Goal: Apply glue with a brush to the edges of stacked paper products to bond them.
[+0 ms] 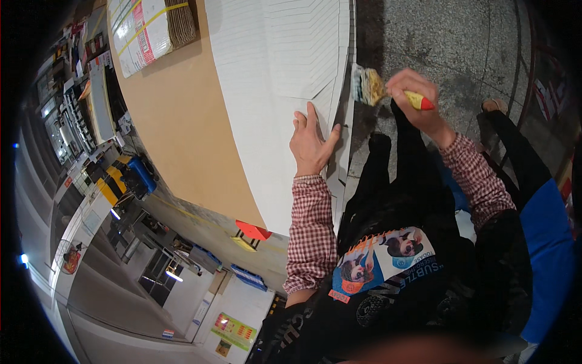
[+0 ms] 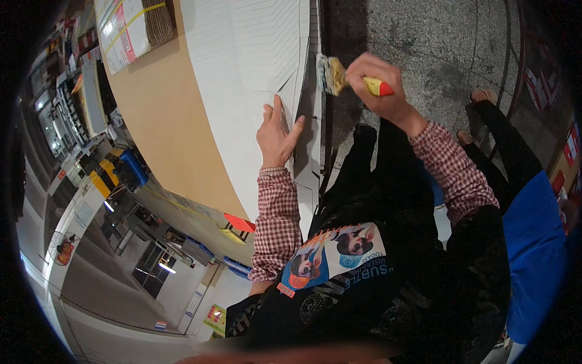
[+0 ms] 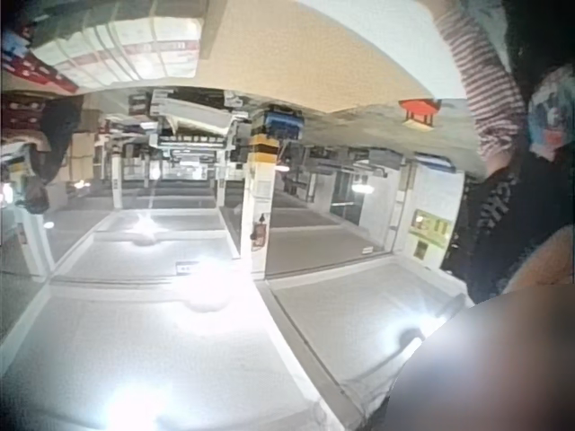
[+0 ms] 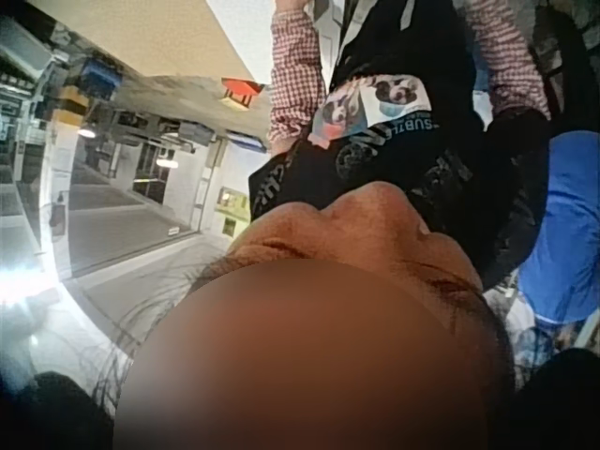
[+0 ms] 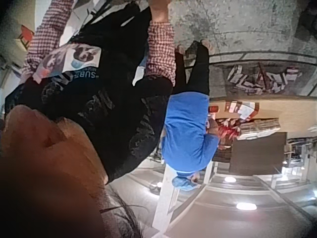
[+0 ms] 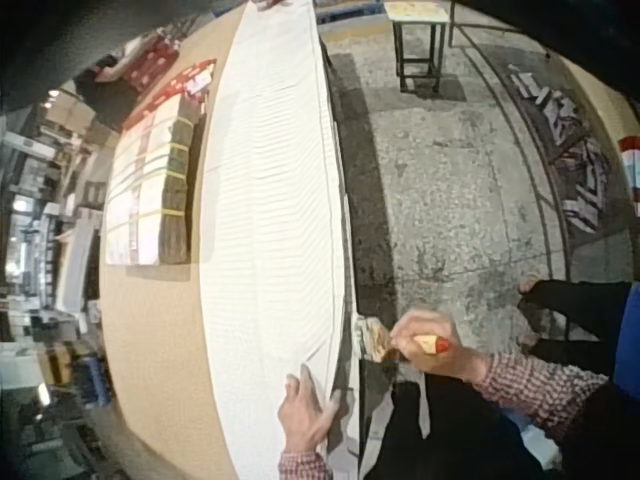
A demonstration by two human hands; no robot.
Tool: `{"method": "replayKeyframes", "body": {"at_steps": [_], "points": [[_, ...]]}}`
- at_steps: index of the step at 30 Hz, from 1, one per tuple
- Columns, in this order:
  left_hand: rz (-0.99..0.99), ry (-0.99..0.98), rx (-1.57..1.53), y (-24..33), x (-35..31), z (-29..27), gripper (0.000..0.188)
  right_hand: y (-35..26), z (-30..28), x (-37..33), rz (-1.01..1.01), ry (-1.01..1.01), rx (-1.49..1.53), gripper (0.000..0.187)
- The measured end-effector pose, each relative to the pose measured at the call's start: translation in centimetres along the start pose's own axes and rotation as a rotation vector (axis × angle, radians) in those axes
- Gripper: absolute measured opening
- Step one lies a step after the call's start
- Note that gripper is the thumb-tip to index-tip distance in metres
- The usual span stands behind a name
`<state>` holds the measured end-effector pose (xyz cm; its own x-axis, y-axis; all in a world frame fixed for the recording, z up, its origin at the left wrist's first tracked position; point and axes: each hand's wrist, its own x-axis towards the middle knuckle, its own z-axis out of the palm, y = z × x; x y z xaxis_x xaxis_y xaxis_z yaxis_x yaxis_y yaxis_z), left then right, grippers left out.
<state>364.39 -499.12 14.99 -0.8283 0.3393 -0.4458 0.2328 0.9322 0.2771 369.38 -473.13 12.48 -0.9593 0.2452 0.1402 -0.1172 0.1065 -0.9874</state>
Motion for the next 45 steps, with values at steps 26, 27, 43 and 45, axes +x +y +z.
{"method": "replayKeyframes", "body": {"at_steps": [26,27,43,45], "points": [[-0.276,0.296,0.139,0.5,-4.7,7.0,0.114,-2.9,-1.0,-2.9,0.163,0.001,-0.075,0.017],[-0.269,0.259,0.167,0.3,-5.5,6.8,0.112,-2.6,-0.9,-3.1,0.163,0.004,-0.07,0.017],[-0.066,-0.083,-0.014,-2.1,-4.9,1.3,0.087,-0.6,1.8,-3.7,-0.015,0.032,-0.096,0.011],[-0.06,-0.088,0.006,-2.1,-4.8,1.3,0.087,-0.8,2.3,-5.0,-0.025,0.013,-0.094,0.011]]}}
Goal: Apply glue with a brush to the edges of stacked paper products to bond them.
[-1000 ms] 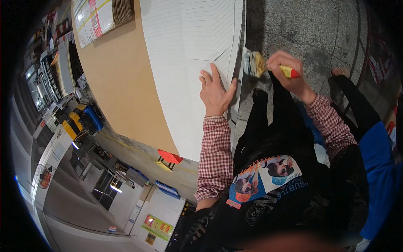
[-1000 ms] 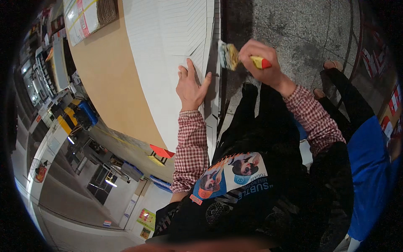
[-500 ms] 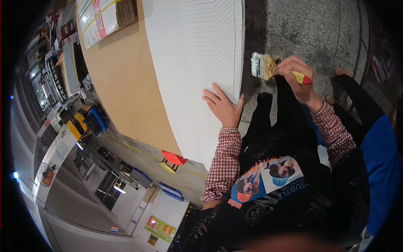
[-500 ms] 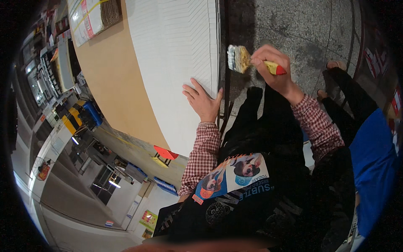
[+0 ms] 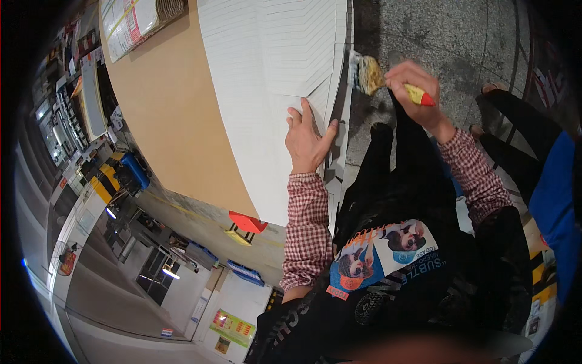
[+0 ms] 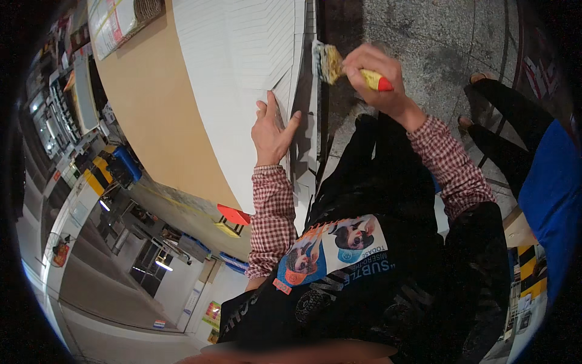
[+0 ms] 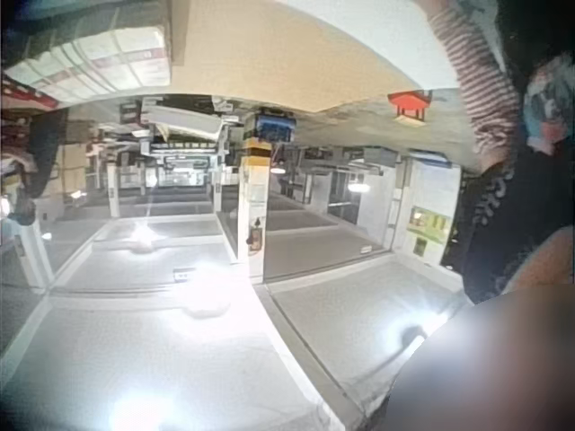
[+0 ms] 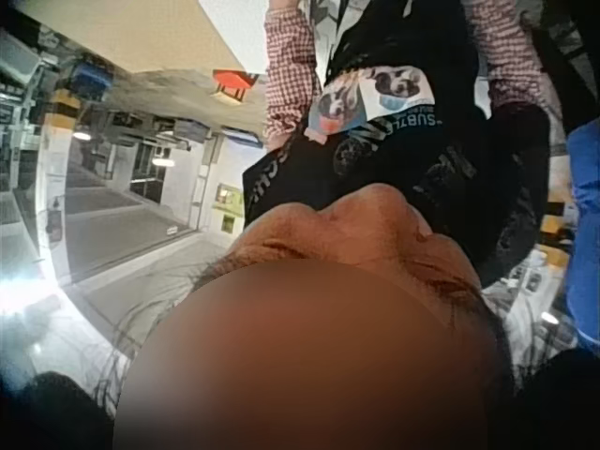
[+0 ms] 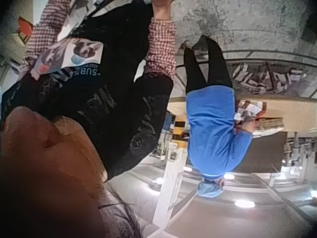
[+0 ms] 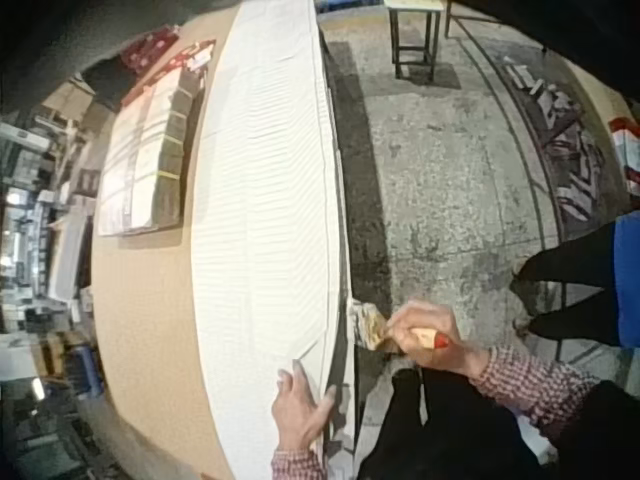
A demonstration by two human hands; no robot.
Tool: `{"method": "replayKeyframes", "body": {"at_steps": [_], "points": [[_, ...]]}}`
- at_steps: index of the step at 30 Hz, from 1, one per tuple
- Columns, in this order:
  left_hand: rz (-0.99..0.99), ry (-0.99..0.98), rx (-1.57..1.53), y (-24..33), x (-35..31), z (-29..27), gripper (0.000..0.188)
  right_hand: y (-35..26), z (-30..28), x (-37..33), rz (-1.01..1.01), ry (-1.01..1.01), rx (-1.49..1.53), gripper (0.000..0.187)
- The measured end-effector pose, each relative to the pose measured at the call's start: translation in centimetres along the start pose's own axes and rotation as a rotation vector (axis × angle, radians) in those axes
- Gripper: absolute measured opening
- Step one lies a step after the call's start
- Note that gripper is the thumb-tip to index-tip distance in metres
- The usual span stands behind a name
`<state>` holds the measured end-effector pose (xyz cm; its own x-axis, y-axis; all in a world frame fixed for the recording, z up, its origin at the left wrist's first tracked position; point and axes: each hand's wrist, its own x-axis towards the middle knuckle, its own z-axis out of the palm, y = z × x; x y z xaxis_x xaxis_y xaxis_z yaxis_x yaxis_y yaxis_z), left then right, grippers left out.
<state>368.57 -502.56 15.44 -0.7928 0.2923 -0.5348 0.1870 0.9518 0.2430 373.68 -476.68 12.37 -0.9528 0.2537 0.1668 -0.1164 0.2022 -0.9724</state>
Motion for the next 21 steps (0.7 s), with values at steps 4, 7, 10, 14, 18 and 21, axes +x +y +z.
{"method": "replayKeyframes", "body": {"at_steps": [4,7,10,14,18,21], "points": [[-0.008,0.032,0.026,0.1,-0.1,0.4,0.088,-0.9,0.0,-1.3,-0.007,-0.036,0.037,0.013],[-0.013,0.045,0.045,0.1,-0.2,0.4,0.088,-0.6,-0.4,-0.5,-0.03,-0.025,0.029,0.013],[0.0,0.052,0.054,0.4,-0.1,0.3,0.088,-0.4,-0.3,1.1,-0.045,0.062,-0.038,0.012],[0.008,0.073,0.076,0.5,0.1,0.5,0.088,-0.6,0.6,-1.1,-0.015,-0.03,-0.009,0.011],[-0.023,0.119,0.151,0.9,-0.1,0.9,0.09,-2.4,1.2,-3.4,0.08,-0.111,0.112,0.012],[-0.036,0.275,0.213,1.2,-0.2,2.5,0.093,-3.1,0.3,-4.0,0.066,-0.058,0.076,0.014]]}}
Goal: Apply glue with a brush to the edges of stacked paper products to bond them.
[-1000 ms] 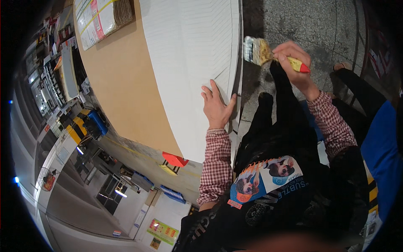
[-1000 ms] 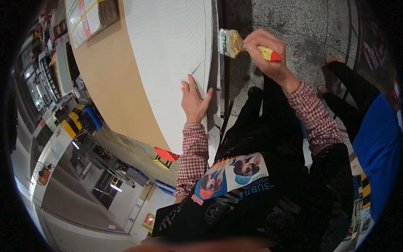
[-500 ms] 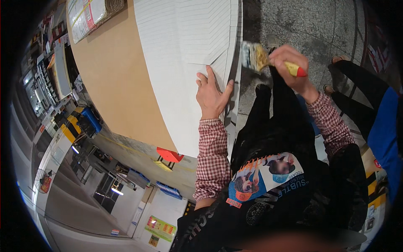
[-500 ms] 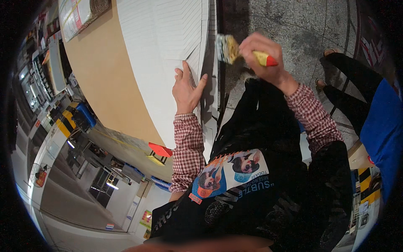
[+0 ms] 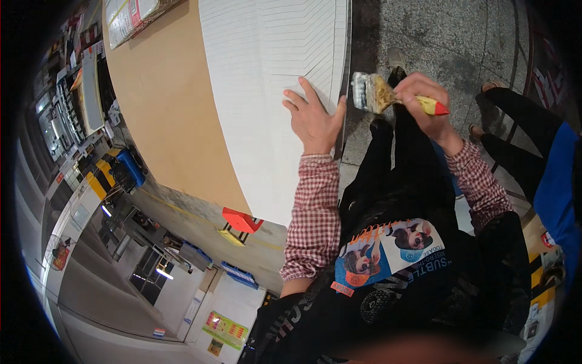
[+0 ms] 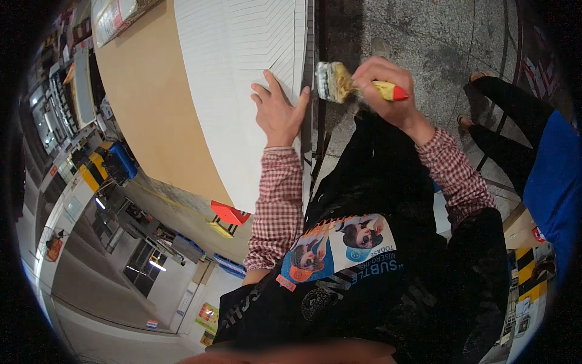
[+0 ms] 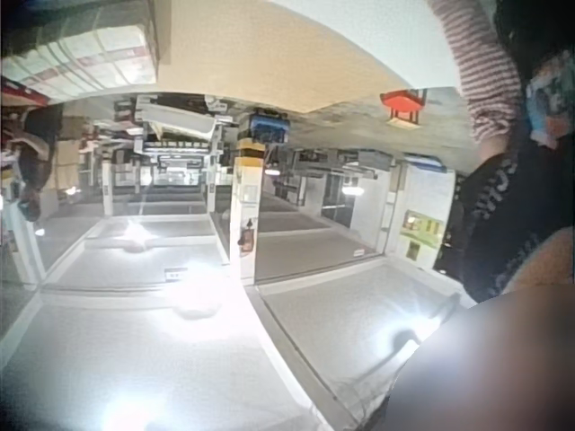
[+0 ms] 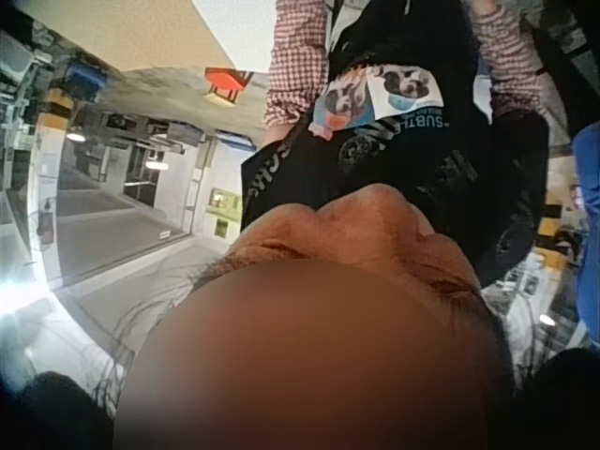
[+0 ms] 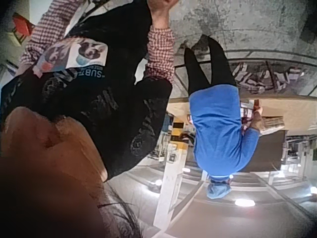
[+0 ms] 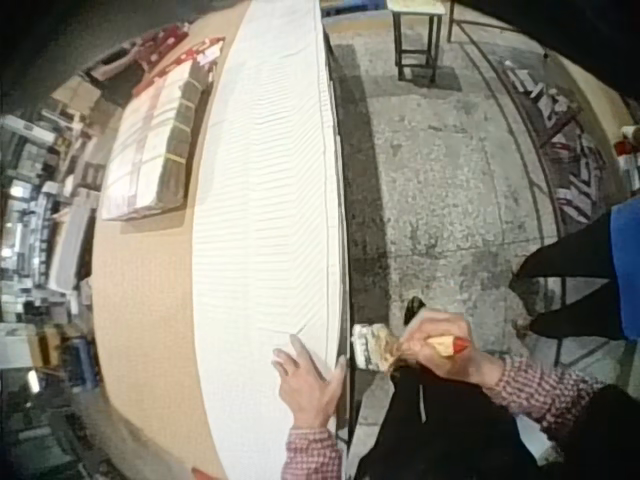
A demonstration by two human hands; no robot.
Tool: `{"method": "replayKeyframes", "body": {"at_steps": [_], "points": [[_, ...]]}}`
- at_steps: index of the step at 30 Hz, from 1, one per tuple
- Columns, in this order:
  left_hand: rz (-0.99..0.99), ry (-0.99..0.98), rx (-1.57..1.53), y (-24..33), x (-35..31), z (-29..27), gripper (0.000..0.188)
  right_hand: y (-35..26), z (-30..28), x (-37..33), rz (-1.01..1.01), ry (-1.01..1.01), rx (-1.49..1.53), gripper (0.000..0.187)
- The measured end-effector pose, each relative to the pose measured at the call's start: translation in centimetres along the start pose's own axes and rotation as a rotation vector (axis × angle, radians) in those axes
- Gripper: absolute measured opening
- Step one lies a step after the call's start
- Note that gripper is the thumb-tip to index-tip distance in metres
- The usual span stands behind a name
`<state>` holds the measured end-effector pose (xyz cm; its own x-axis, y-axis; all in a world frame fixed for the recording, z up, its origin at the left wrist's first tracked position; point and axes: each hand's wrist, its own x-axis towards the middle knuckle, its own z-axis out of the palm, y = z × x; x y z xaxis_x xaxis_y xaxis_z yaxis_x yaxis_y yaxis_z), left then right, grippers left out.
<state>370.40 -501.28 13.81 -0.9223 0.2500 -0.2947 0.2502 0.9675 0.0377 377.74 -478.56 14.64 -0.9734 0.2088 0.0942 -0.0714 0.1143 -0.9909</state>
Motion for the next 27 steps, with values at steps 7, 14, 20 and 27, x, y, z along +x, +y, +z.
{"method": "replayKeyframes", "body": {"at_steps": [7,14,20,27], "points": [[-0.136,0.159,-0.085,0.7,-4.4,4.1,0.111,-0.4,-0.9,-1.1,0.047,0.106,-0.089,0.014],[-0.041,-0.005,-0.102,-2.8,-6.3,2.7,0.095,0.9,0.1,-1.4,-0.094,0.127,-0.113,0.01],[0.007,-0.16,-0.225,-4.7,-5.5,-0.3,0.078,2.2,0.9,0.8,-0.26,0.174,-0.17,0.01],[0.026,-0.206,-0.284,-4.9,-4.9,-0.8,0.075,2.5,2.8,-2.4,-0.15,0.07,-0.084,0.008]]}}
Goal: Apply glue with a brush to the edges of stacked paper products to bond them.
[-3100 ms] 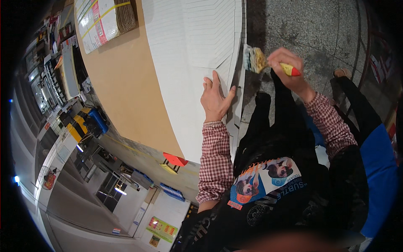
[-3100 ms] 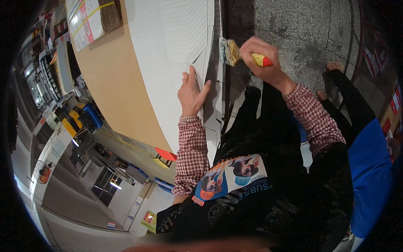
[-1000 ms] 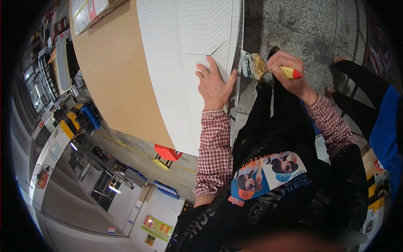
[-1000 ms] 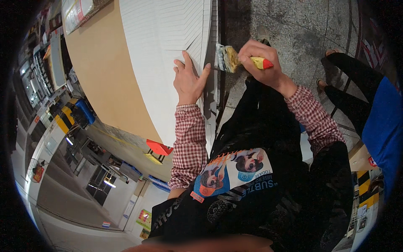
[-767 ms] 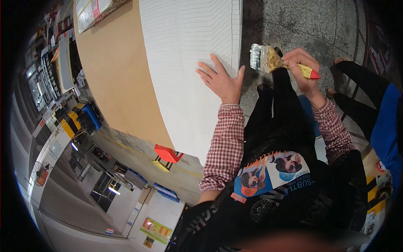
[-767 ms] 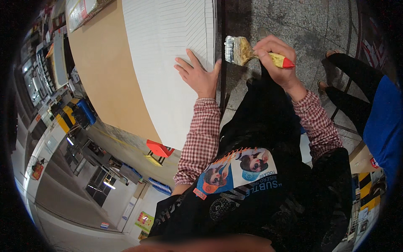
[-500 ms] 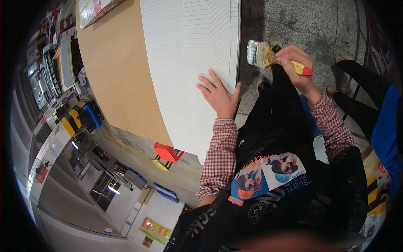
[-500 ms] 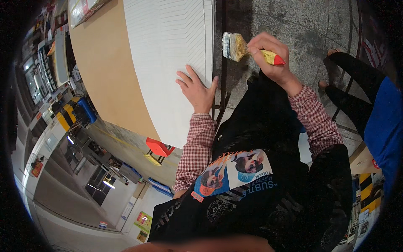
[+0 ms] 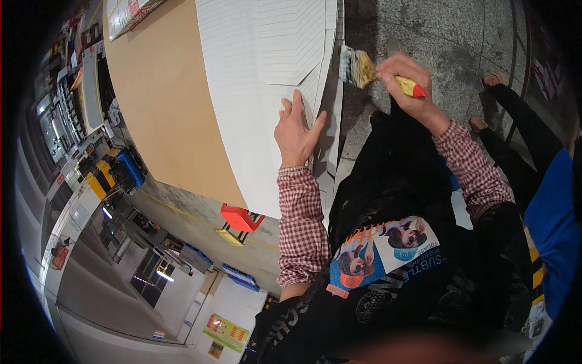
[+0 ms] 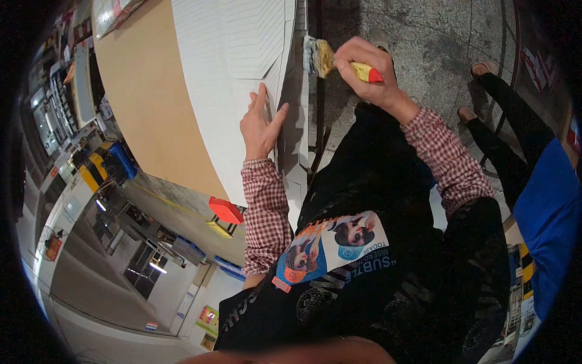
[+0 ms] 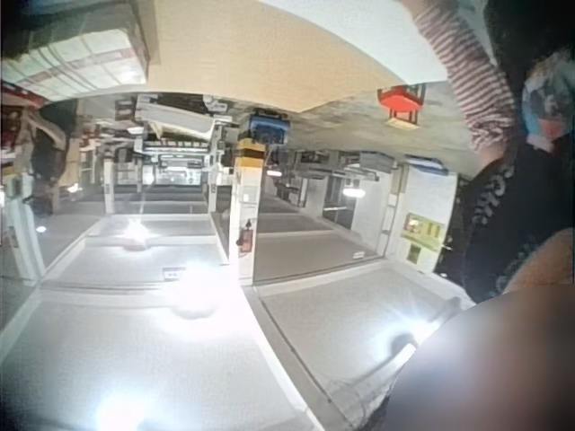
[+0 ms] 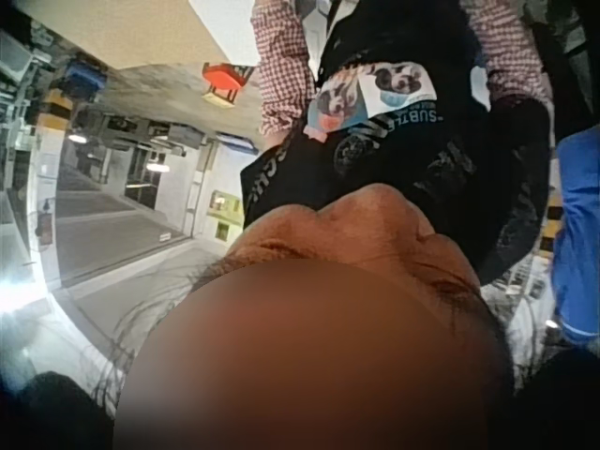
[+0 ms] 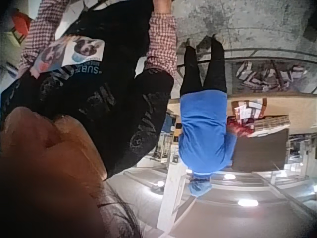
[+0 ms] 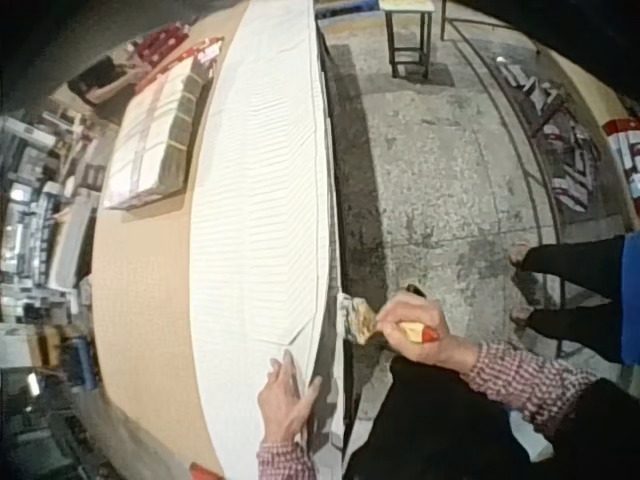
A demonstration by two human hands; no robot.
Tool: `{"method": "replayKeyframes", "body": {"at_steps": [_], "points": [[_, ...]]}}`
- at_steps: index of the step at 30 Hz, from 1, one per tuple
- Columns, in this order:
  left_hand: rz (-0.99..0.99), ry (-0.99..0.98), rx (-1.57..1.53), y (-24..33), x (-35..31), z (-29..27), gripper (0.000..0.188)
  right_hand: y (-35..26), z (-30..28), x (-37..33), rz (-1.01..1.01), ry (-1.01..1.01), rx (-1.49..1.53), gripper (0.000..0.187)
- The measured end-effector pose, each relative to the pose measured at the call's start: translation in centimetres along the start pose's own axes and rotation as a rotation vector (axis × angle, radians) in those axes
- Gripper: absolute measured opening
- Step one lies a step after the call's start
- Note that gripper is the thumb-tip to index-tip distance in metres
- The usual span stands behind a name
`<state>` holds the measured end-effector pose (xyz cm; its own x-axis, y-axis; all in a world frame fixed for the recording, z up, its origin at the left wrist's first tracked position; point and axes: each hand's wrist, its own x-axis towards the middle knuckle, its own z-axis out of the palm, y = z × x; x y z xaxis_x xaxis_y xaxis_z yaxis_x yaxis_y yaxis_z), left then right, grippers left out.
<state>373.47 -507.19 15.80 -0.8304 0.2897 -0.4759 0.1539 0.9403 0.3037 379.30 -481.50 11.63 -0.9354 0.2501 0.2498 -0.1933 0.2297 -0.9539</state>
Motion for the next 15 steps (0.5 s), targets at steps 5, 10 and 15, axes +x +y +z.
{"method": "replayKeyframes", "body": {"at_steps": [5,10,15], "points": [[0.063,0.048,0.009,-0.4,0.1,0.1,0.079,-1.1,-0.7,-0.1,-0.027,-0.015,-0.031,0.008],[0.015,0.018,0.083,0.5,0.0,0.4,0.078,0.2,-0.3,1.6,-0.118,0.048,-0.031,0.008],[0.051,0.061,0.156,0.6,-0.2,1.2,0.08,-1.7,0.8,-2.2,0.001,-0.047,0.012,0.008]]}}
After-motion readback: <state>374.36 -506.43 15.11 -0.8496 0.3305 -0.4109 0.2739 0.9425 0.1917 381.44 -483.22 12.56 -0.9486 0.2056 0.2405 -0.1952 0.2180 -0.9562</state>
